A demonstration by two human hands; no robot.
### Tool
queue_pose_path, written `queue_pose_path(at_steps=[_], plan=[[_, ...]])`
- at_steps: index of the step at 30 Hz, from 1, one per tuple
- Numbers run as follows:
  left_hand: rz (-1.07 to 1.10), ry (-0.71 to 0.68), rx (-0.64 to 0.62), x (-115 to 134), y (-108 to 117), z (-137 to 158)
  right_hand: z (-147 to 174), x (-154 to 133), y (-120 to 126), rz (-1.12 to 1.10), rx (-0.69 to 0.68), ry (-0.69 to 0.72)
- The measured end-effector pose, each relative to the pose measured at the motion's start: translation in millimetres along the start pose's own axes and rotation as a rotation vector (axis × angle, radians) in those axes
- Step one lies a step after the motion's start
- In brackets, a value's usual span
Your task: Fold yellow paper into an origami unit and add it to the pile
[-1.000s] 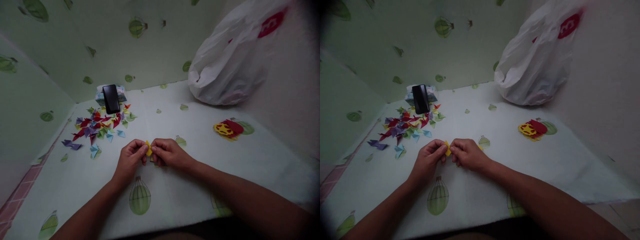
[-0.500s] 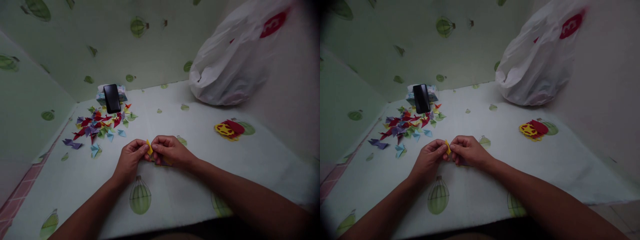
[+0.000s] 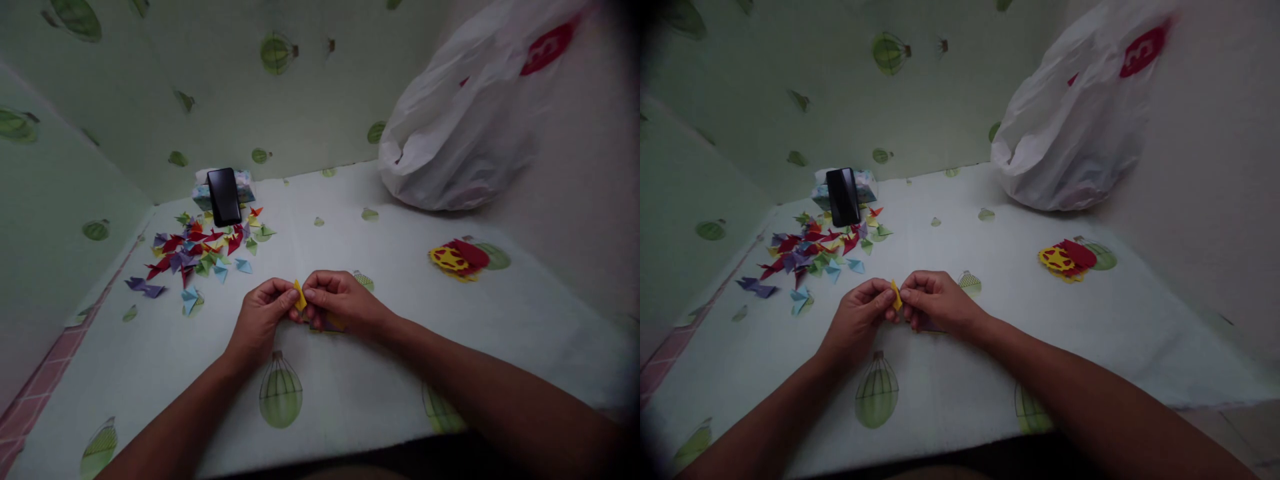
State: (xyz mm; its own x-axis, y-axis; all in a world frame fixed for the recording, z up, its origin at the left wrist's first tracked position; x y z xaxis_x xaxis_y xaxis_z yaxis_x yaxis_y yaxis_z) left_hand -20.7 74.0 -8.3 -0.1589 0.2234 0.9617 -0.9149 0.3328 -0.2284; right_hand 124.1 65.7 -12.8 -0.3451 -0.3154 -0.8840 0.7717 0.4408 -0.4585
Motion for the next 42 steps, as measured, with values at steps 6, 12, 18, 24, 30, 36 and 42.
queue_pose_path(at_steps=[6,12,18,24,30,36,42], plan=[[-0.04,-0.005,0.01,2.0,-0.5,0.0,1.3,-1.1,0.4,0.028,0.01,-0.005],[-0.033,0.017,0.017,2.5,-1.8,-0.2,2.0,-5.2,0.3,0.064,0.067,-0.011],[-0.074,0.02,0.032,3.7,-1.8,0.2,3.0,-9.5,-1.4,0.227,0.112,0.008],[-0.086,0.019,0.043,2.9,-0.9,0.1,3.5,-11.1,0.6,0.402,0.144,0.07],[-0.08,0.018,0.034,3.0,-2.3,0.9,2.0,-9.2,2.0,0.365,0.137,0.04],[-0.101,0.01,0.029,3.2,-1.8,0.7,1.1,-6.8,2.8,0.336,0.127,0.033],[-0.094,0.003,0.032,2.2,0.1,-0.1,2.0,-8.5,1.3,0.309,0.12,0.038]])
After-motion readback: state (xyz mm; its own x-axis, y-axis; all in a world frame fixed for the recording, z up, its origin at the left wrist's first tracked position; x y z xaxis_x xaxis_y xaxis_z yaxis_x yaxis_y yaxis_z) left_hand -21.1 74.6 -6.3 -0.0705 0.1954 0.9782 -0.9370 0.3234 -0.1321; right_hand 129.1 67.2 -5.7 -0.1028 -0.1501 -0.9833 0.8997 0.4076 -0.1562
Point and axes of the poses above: each hand's wrist, its own z-axis away from the middle knuckle, its own y-axis out of the back of the hand, x = y × z, the point moved 4 cm from there along -z, towards the middle knuckle, and after that the axes turned 6 degrees about -x, right-handed, at the moved point
